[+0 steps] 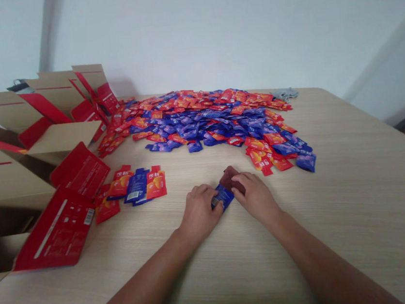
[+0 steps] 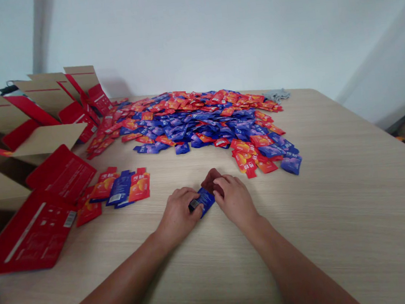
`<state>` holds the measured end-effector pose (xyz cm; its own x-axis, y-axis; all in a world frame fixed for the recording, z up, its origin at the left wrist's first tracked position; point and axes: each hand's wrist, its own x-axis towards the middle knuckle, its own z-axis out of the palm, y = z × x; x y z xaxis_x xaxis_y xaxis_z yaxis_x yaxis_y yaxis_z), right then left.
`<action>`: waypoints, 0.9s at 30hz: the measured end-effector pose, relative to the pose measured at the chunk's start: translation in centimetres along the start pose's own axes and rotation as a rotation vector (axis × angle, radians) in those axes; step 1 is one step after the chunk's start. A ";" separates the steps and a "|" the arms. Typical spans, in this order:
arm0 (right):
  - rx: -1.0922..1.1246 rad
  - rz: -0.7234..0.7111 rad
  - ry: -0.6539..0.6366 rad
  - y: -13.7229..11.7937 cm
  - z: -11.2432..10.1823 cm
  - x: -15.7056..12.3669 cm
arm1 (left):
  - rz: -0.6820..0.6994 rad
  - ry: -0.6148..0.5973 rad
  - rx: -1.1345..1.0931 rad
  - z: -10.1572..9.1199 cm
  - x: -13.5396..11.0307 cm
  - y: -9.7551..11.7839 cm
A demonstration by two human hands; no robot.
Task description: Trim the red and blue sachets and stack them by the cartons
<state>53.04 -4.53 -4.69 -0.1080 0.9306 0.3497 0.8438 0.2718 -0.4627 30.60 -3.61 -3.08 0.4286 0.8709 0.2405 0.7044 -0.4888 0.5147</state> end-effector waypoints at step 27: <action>0.174 -0.163 -0.047 -1.6 -0.2 -1.1 | -0.046 -0.032 0.058 -0.2 0.2 0.5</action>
<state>51.92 -6.04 -4.22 -0.2631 0.8805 0.3943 0.7105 0.4533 -0.5382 30.91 -3.72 -2.58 0.4122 0.8908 0.1911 0.7548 -0.4513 0.4759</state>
